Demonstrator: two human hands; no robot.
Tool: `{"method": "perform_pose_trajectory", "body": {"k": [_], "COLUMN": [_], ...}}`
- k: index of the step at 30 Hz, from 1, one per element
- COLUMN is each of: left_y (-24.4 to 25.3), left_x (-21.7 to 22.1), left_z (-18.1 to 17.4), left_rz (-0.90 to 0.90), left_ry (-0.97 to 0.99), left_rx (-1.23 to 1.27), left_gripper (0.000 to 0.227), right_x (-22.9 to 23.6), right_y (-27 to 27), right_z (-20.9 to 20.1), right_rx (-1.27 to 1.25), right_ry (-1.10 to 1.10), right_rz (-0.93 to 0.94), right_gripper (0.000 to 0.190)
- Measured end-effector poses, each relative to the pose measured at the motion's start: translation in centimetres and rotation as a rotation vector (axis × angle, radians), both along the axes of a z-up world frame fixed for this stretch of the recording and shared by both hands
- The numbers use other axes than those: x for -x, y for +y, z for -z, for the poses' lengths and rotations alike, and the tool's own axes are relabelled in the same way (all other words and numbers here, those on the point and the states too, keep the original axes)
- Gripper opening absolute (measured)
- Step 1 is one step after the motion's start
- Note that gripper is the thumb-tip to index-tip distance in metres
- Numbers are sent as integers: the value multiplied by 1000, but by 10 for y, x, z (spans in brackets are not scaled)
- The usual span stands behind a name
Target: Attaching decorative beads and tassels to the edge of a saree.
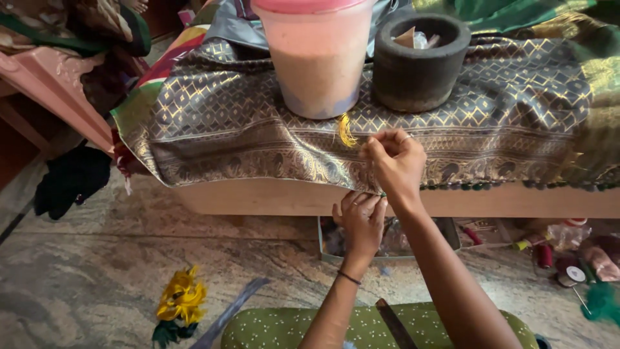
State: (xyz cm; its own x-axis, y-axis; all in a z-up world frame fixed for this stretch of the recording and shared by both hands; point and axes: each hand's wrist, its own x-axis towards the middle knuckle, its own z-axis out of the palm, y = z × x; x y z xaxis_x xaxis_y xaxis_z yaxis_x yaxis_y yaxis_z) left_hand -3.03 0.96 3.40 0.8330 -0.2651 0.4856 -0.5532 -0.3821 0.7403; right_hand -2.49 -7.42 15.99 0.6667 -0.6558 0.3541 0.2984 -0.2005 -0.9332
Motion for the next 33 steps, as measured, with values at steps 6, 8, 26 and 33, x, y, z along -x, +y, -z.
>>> {"method": "perform_pose_trajectory", "body": {"k": [6, 8, 26, 33], "left_y": [5, 6, 4, 5], "left_x": [4, 7, 8, -5], "left_z": [-15, -15, -16, -3], "left_rz": [19, 36, -8, 20], "left_ry": [33, 37, -53, -141], "left_rx": [-27, -15, -29, -15], "left_gripper": [23, 23, 25, 23], "right_x": [8, 17, 109, 269], "right_y": [-10, -12, 15, 77], "right_z": [12, 14, -29, -136], "right_rx": [-3, 45, 667, 530], "right_ry": [-25, 59, 162, 81], "right_rz": [14, 64, 105, -155], "right_gripper": [8, 12, 10, 11]}}
